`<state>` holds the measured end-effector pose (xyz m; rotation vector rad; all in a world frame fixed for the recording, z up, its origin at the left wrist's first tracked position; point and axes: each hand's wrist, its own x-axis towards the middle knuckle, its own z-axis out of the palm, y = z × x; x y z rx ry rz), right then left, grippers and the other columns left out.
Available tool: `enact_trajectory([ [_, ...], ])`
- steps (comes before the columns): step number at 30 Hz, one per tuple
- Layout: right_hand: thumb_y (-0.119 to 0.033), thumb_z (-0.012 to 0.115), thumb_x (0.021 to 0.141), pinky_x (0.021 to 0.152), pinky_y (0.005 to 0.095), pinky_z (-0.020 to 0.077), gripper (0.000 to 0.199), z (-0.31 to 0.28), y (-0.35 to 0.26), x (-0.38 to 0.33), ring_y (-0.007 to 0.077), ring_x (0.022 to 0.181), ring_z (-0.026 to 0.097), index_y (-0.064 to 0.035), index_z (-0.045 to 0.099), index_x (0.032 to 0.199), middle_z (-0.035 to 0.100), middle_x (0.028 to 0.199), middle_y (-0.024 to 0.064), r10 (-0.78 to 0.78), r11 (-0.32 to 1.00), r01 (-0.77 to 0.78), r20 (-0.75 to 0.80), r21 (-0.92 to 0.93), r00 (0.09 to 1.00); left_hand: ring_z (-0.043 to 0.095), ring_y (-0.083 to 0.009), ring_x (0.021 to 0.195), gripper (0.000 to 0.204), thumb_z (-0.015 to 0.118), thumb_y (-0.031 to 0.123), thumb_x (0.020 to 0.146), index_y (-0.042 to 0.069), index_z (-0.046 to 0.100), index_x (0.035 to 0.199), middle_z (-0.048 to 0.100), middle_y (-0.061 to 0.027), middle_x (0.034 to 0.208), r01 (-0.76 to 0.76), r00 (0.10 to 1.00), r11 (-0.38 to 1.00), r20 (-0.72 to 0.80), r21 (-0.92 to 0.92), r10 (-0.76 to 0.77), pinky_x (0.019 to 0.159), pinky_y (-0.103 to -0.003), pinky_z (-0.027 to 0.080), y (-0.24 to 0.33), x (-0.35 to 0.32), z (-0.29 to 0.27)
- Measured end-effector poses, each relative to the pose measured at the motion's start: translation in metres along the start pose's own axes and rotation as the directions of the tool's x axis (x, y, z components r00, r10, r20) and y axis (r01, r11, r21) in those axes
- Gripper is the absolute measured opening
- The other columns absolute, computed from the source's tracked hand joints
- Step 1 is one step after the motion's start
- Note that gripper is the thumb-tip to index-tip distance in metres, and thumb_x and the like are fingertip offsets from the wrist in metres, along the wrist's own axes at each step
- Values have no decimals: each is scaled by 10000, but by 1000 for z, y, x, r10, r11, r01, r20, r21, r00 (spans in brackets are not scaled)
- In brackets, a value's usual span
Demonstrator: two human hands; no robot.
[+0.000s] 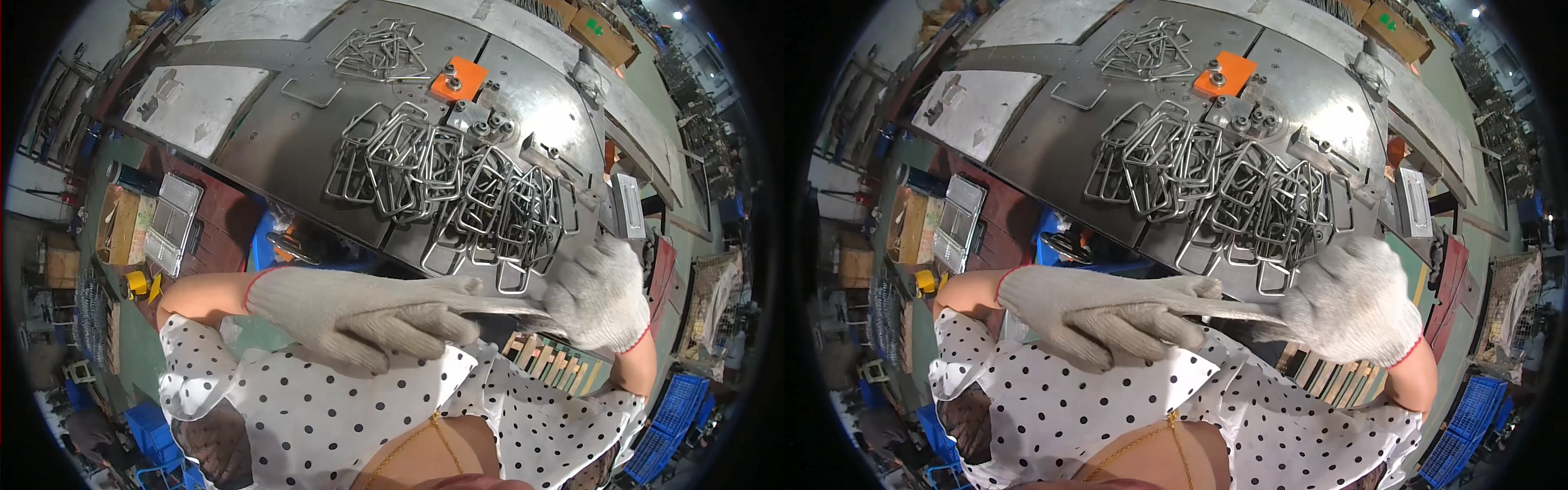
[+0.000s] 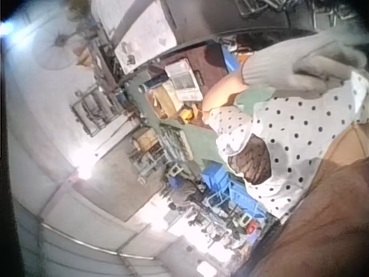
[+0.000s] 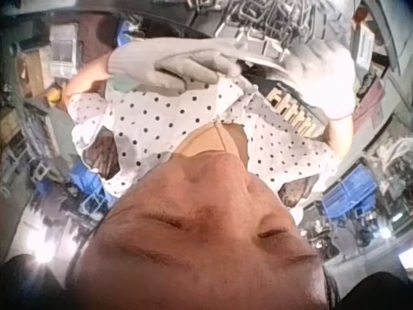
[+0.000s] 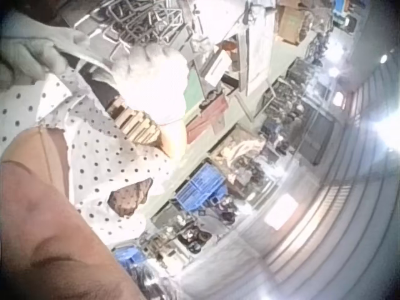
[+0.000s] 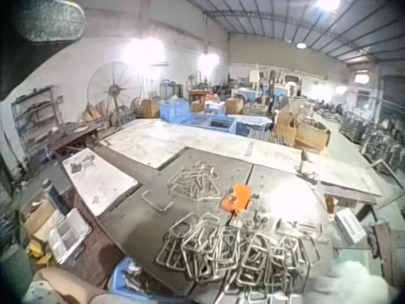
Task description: The person bends metal wire pieces into buckles using a table bending fixture, takes off and puts on work gloves, and bends additional wire pieces on the fixture.
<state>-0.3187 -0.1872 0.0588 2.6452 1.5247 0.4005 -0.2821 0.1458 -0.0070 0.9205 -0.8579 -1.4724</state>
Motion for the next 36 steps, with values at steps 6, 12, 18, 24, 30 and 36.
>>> enact_trajectory([
  [6, -387, 667, 587, 663, 465, 372, 297, 3, 6, -49, 276, 728, 540, -134, 625, 737, 522, 752, 35, 76, 997, -76, -4, -20, 997, 522, -289, 1389, 917, 653, 116, 946, -48, 108, 1665, 493, -135, 1560, -114, 993, 965, -13, 235, 120, 1271, -463, 248, 1, -26, -32],
  [12, -300, 627, 881, 883, 451, 518, 363, -12, 19, -202, 300, 993, 635, -5, 696, 1081, 674, 1065, 119, 725, 632, -772, -407, 70, 556, 469, -348, 1487, 661, 478, 349, 1123, -59, 317, 1618, 494, -199, 1601, -451, 763, 858, -393, 245, 513, 1234, -425, 372, 29, -68, -30],
  [18, -436, 631, 896, 650, 452, 446, 381, 9, -11, -114, 314, 716, 588, -62, 666, 829, 586, 784, 92, 543, 836, -543, -269, 80, 795, 558, -349, 1364, 623, 513, 331, 1111, -119, 404, 1528, 554, -258, 1494, -598, 788, 800, -153, 41, 597, 1168, -411, 433, 41, 80, 46],
  [24, -373, 644, 843, 656, 457, 451, 315, 27, -21, -116, 342, 684, 591, -70, 682, 766, 581, 727, 101, 612, 788, -592, -301, 166, 731, 665, -350, 1215, 597, 556, 309, 1098, -190, 509, 1421, 626, -328, 1367, -543, 755, 799, 265, -259, 599, 1089, -394, 507, 87, 82, 61],
  [30, -289, 626, 857, 670, 445, 475, 246, 20, -36, -127, 346, 700, 614, -74, 677, 748, 598, 728, 102, 729, 681, -705, -276, 198, 626, 631, -375, 1275, 765, 506, 488, 1095, -196, 498, 1436, 606, -331, 1402, -552, 818, 764, -37, -335, 575, 1120, -414, 486, 83, 62, 100],
  [36, -389, 570, 916, 640, 443, 440, 367, 36, -26, -126, 333, 672, 591, -95, 632, 706, 565, 697, 87, 707, 707, -647, -286, 285, 646, 649, -379, 1213, 817, 494, 549, 1079, -154, 406, 1485, 656, -299, 1255, -779, 467, 625, -625, 44, 626, 1034, -477, 549, 80, 82, 141],
])
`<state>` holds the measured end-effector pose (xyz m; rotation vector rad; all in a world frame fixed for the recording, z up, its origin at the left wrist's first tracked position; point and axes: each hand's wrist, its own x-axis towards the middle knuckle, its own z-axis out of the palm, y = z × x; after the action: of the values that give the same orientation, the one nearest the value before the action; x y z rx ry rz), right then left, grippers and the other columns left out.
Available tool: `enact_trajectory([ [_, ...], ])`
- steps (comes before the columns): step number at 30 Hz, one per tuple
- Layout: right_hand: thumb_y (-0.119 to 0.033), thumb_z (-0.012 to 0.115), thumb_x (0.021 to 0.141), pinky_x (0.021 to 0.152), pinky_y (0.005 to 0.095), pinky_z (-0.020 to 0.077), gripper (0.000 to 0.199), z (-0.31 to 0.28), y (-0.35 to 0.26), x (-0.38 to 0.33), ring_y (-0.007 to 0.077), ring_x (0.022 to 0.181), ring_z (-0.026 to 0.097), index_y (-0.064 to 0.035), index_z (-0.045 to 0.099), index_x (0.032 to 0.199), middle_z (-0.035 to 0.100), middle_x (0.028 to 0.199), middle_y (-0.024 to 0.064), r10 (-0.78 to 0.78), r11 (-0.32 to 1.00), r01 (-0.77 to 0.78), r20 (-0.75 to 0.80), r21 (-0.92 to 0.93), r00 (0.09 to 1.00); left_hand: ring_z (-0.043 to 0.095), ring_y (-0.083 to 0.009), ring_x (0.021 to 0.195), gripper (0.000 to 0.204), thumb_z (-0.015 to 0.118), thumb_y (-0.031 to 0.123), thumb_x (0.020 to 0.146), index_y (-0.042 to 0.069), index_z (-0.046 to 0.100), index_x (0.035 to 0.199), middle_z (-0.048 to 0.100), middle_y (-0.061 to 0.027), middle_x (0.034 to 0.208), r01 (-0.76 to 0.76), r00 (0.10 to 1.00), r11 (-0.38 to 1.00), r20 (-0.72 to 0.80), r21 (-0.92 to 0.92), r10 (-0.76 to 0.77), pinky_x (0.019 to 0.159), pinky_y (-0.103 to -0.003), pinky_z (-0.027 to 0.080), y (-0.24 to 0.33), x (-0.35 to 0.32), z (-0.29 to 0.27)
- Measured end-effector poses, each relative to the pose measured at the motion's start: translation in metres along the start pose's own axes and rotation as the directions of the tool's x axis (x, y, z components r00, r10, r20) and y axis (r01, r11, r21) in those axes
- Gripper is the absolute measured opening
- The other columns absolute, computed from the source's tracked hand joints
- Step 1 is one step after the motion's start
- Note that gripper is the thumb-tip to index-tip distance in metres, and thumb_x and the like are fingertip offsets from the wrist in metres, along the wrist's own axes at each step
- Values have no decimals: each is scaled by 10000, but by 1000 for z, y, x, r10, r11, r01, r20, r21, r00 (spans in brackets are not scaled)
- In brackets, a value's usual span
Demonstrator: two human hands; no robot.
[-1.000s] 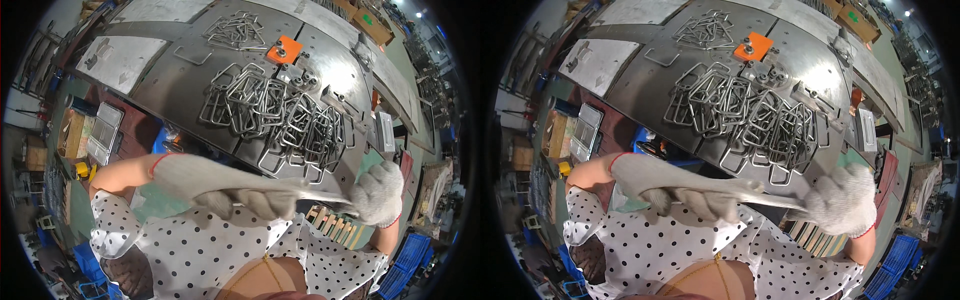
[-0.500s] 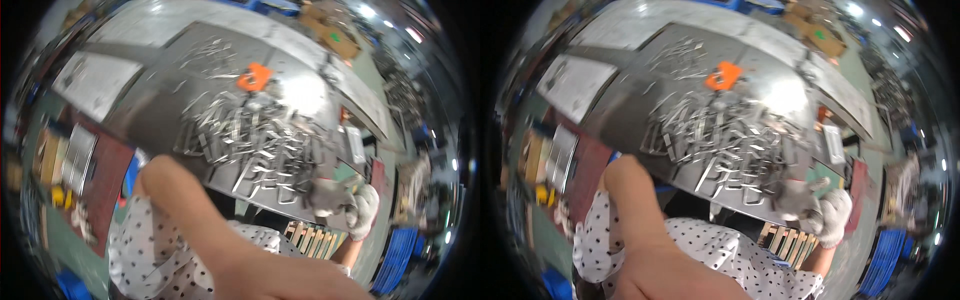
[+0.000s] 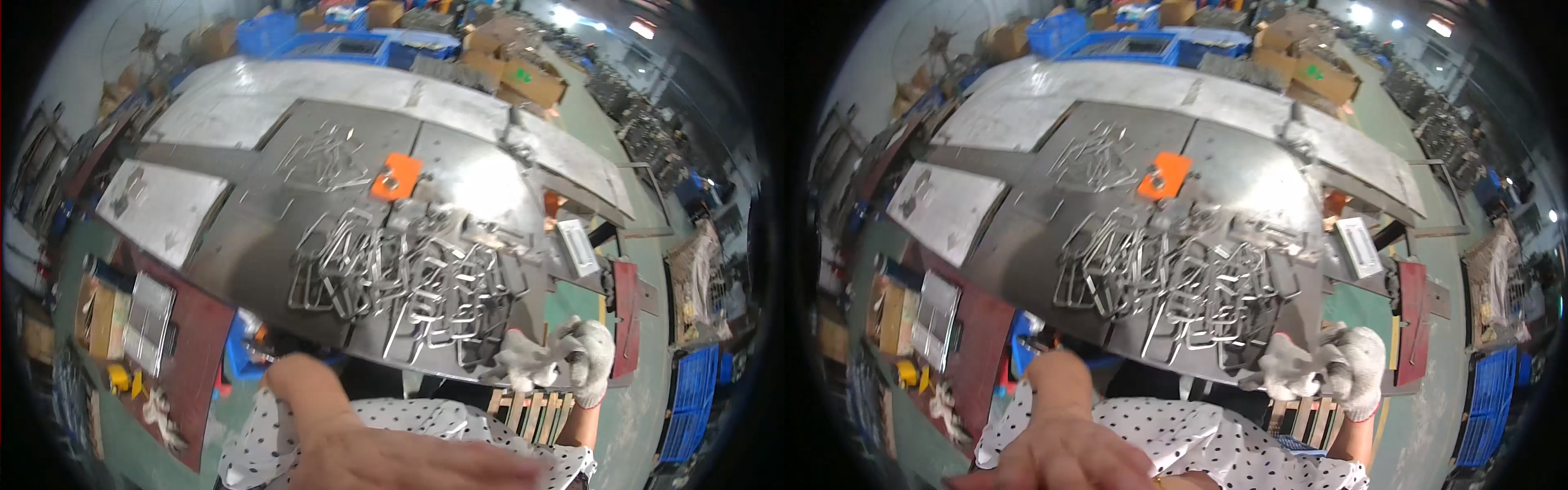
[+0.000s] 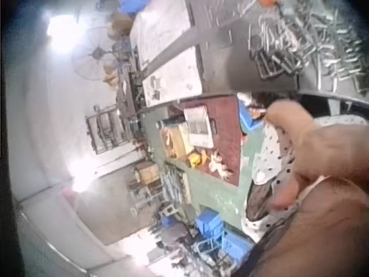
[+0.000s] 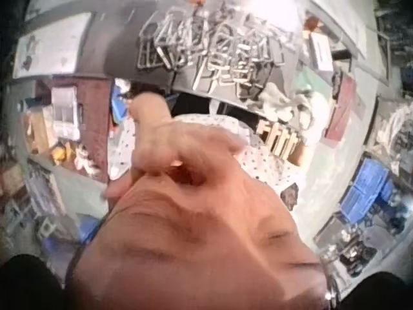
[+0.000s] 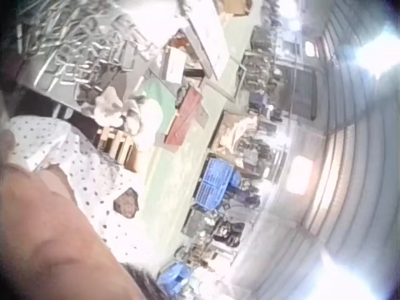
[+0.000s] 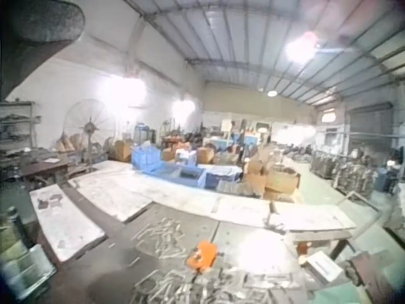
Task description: The person bends metal wire pieces into buckles using a table bending fixture, takes off and puts on work gloves, and bends additional wire pieces on the fixture.
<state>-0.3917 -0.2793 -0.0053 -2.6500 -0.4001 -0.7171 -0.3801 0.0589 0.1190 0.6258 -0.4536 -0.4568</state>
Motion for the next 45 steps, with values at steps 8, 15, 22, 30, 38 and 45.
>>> enact_trajectory([
  [8, -331, 606, 854, 678, 477, 461, 281, -3, -21, -14, 377, 735, 604, -81, 649, 734, 593, 770, 134, 1, 1000, -3, 97, 24, 995, 631, -323, 1215, 558, 434, 414, 1113, -55, 496, 1409, 620, -241, 1228, -677, 718, 721, -349, -149, 602, 1001, -466, 559, -9, 32, -27],
  [15, -342, 646, 852, 639, 441, 444, 274, 9, -27, 7, 334, 659, 579, -104, 655, 716, 559, 695, 84, -38, 999, 39, 20, -32, 999, 583, -287, 1295, 506, 401, 333, 1121, -17, 450, 1483, 556, -210, 1363, -863, 469, 449, -35, -231, 883, 1060, -433, 517, -20, 12, -50],
  [22, -469, 733, 685, 672, 465, 470, 322, 24, 11, -8, 338, 702, 607, -165, 710, 790, 589, 746, 62, -85, 994, 76, 106, 84, 991, 536, -250, 1374, 488, 368, 251, 1128, 20, 403, 1556, 493, -179, 1499, -855, 134, 249, 269, -454, 954, 1118, -400, 475, -34, -54, -85],
  [30, -400, 739, 688, 685, 472, 473, 291, 12, -15, -12, 345, 712, 610, -143, 714, 823, 598, 748, 66, -37, 999, 35, 144, 15, 989, 481, -208, 1465, 513, 331, 159, 1137, 63, 350, 1641, 421, -144, 1653, -831, -385, -90, 450, -549, 806, 1185, -363, 427, -25, 8, -83],
  [38, -238, 592, 928, 655, 450, 446, 227, 21, -9, -19, 337, 690, 596, -101, 646, 755, 624, 762, 91, -60, 998, 59, 63, 13, 996, 724, -338, 1118, 267, 487, 206, 1090, 61, 667, 1224, 724, -63, 1230, -543, 781, 835, 309, -92, 542, 1001, -551, 546, 14, -41, -147],
  [45, -340, 660, 739, 714, 445, 477, 224, 26, -19, -5, 342, 771, 643, -116, 680, 738, 674, 814, 114, 14, 995, 19, 329, -97, 944, 664, -295, 1201, 292, 451, 177, 1097, 71, 610, 1318, 657, -51, 1330, -645, 695, 764, 439, 29, 570, 1028, -510, 530, 31, -10, -131],
])
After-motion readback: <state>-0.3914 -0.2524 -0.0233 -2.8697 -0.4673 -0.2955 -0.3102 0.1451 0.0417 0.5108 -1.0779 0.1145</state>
